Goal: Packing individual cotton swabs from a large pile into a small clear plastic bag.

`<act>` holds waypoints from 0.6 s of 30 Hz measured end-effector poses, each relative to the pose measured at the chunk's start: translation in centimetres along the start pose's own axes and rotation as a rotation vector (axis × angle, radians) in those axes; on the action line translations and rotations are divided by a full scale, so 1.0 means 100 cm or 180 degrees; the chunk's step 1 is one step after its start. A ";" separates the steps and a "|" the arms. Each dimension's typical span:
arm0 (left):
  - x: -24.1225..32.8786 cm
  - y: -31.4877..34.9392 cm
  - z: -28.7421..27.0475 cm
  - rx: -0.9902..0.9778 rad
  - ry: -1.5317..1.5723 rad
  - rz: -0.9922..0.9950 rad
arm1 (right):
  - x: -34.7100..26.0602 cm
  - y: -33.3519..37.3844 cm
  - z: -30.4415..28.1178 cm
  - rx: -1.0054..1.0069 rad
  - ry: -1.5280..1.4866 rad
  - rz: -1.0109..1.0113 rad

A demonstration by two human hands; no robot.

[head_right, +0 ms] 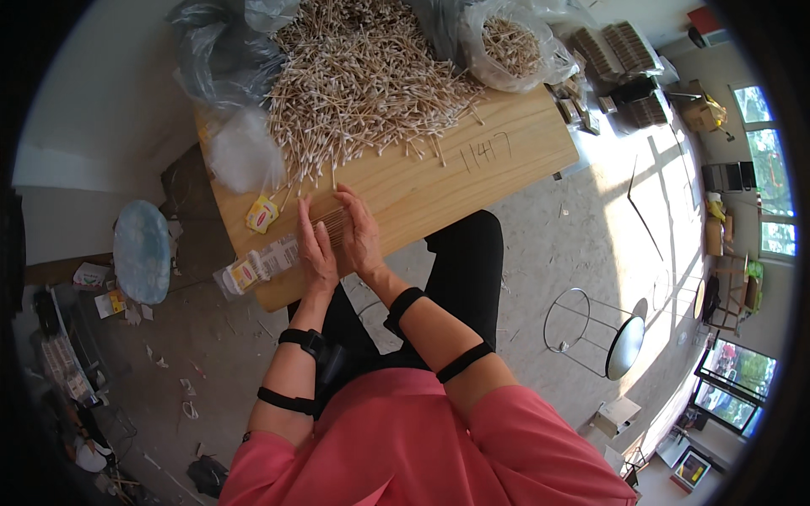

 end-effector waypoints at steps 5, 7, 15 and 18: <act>-0.010 -0.007 -0.007 0.0531 0.0283 -0.0243 | 0.010 -0.001 -0.010 0.0472 -0.0254 0.0125; -0.010 -0.006 -0.002 0.0526 0.0266 -0.0317 | 0.011 0.002 -0.002 0.0293 -0.0305 0.0238; -0.010 -0.003 -0.003 0.0611 0.0461 -0.0373 | 0.008 0.005 0.006 0.0075 -0.0293 0.0250; -0.018 0.000 -0.018 0.0744 0.0447 -0.0382 | 0.002 0.015 0.021 0.0018 -0.0240 0.0264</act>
Point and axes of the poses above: each hand's wrist, its own y-axis away from the middle knuckle, its own z-axis out of the palm, x = y × z, the point moved 10 cm from there along -y, towards the middle knuckle, and after that the axes turned 14 degrees about x, right-handed, at the moved point
